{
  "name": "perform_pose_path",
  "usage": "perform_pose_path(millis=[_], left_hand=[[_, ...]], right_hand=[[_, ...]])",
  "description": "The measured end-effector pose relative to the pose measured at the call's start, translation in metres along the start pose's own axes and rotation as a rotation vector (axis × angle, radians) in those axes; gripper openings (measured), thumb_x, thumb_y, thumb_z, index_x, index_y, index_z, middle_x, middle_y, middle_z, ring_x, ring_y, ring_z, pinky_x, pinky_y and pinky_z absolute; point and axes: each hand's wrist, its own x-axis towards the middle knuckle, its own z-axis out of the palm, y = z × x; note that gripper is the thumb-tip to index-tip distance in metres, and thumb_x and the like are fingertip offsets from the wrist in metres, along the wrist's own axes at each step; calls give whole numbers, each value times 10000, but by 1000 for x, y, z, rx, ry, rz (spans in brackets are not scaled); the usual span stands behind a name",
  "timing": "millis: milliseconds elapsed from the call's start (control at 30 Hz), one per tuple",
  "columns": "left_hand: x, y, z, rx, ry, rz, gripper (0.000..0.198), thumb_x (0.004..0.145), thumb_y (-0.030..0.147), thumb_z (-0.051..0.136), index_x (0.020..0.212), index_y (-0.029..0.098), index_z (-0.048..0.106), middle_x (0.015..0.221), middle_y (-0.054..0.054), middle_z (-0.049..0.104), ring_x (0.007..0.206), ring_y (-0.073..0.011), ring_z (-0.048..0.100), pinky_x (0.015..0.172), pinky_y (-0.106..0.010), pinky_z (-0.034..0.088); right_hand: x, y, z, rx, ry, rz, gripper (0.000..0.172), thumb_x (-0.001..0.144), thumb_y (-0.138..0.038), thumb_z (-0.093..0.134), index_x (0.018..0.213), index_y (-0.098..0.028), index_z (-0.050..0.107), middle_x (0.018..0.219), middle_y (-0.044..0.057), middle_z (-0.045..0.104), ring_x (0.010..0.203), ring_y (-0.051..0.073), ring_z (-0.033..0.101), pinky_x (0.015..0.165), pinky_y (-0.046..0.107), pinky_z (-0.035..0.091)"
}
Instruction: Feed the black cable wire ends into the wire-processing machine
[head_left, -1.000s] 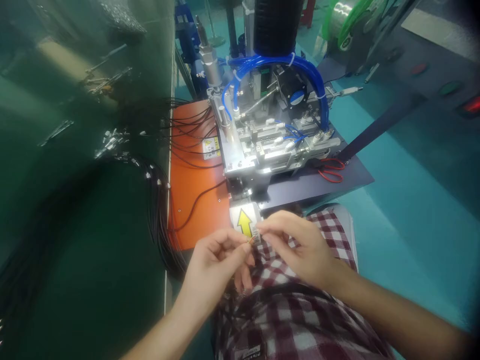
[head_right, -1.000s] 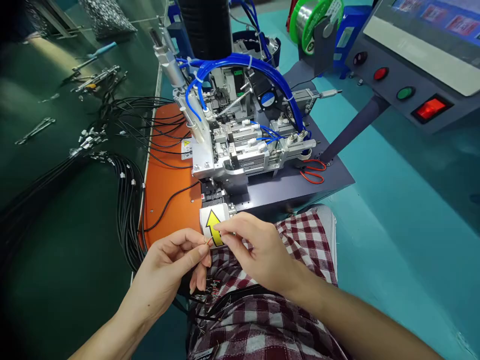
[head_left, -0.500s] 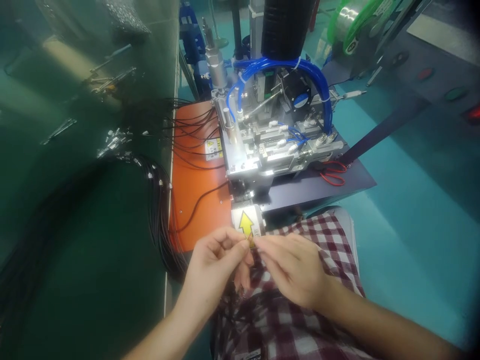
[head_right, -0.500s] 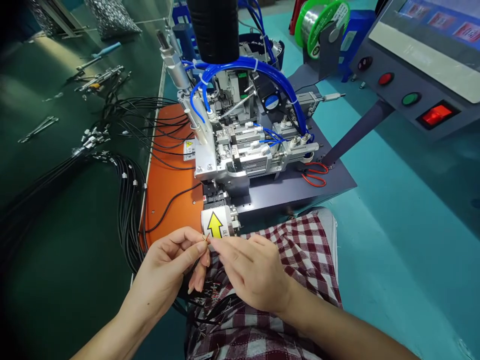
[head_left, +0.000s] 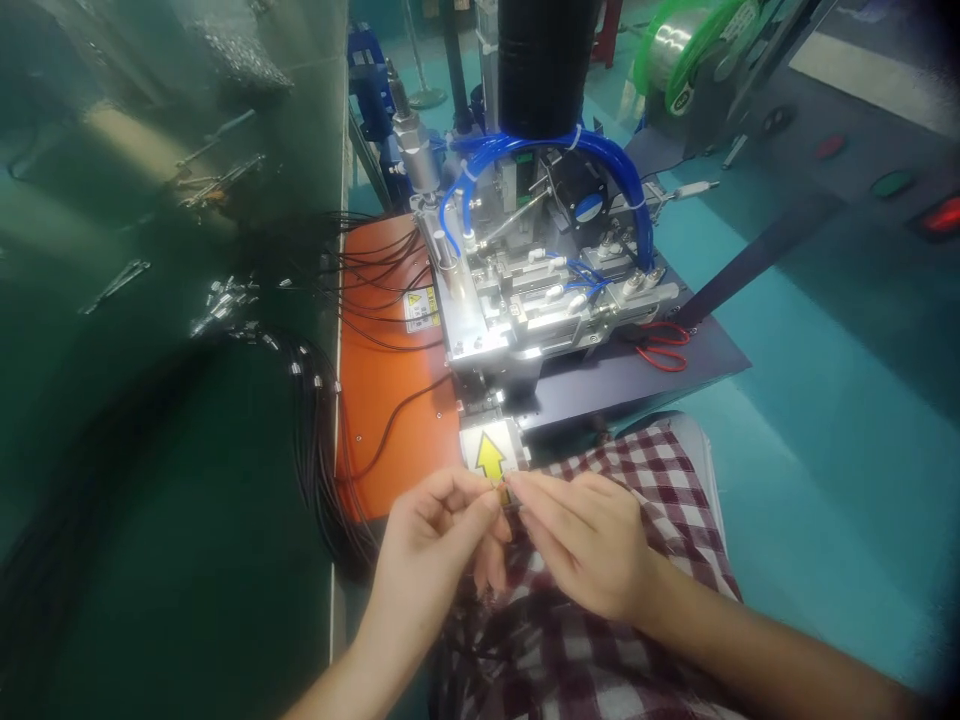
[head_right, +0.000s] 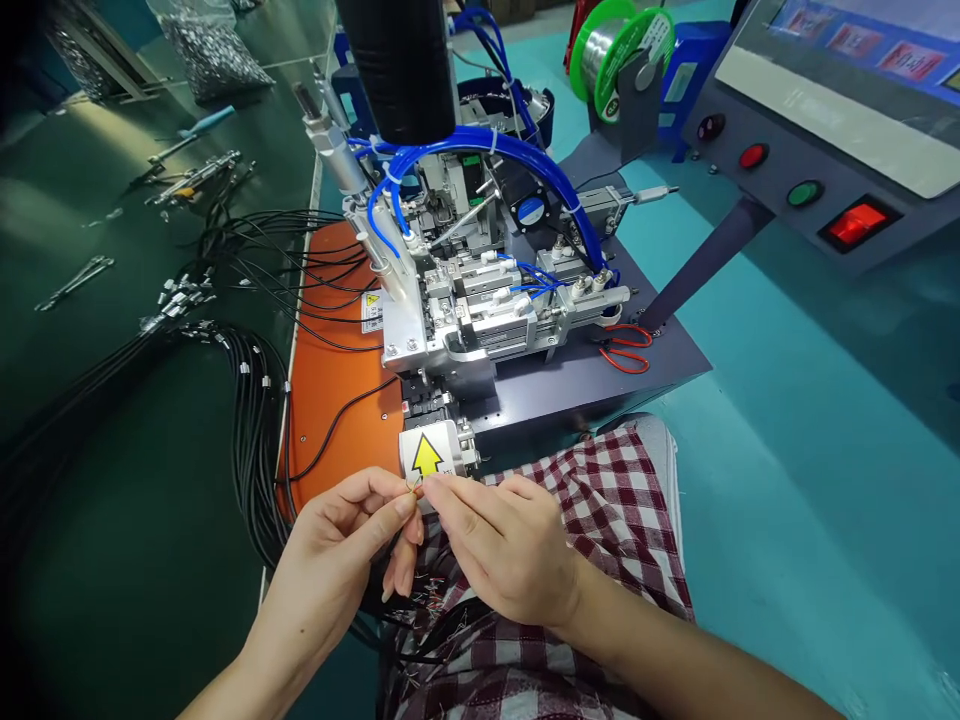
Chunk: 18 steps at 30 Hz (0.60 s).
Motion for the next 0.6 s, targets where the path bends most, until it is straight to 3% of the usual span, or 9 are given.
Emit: perform_pose_path(millis=[233, 333, 400, 500, 600], left_hand=[[0, 0, 0, -3, 23, 28, 193, 836, 335, 667, 789, 163, 592, 634, 8, 639, 383, -80, 546, 378, -171, 388], [-1, -2, -1, 52, 28, 29, 198, 834, 347, 670, 797, 167, 596, 635, 6, 642, 383, -75, 536, 380, -169, 370], [0, -3, 0, 106, 23, 29, 212, 827, 358, 676, 781, 166, 600, 632, 3, 641, 388, -71, 527, 386, -170, 370], [-1, -5, 1, 177, 31, 58, 214, 818, 359, 686, 771, 163, 612, 641, 0, 641, 406, -61, 511, 411, -171, 379], [-2, -7, 2, 220, 74, 98, 191, 825, 350, 678, 803, 167, 625, 557, 28, 589, 414, -65, 497, 427, -172, 373]], right_hand=[[-4, -4, 5, 154, -10, 52, 387, 872, -54, 506, 1252, -113, 547, 1098, 131, 724, 917, 186, 698, 622, 281, 501], [4, -9, 3, 424, 60, 405, 282, 868, -76, 513, 1119, -171, 599, 991, 76, 708, 743, 143, 677, 576, 243, 507], [14, -12, 0, 572, 87, 639, 175, 848, -111, 560, 992, -189, 618, 873, 24, 663, 560, 94, 588, 509, 220, 476], [28, -13, -2, 705, 33, 748, 67, 818, -128, 603, 797, -190, 618, 732, -16, 596, 557, 90, 544, 515, 211, 447], [34, -14, -3, 827, -32, 875, 117, 835, -160, 593, 720, -183, 583, 619, -42, 533, 506, 80, 487, 474, 201, 404]])
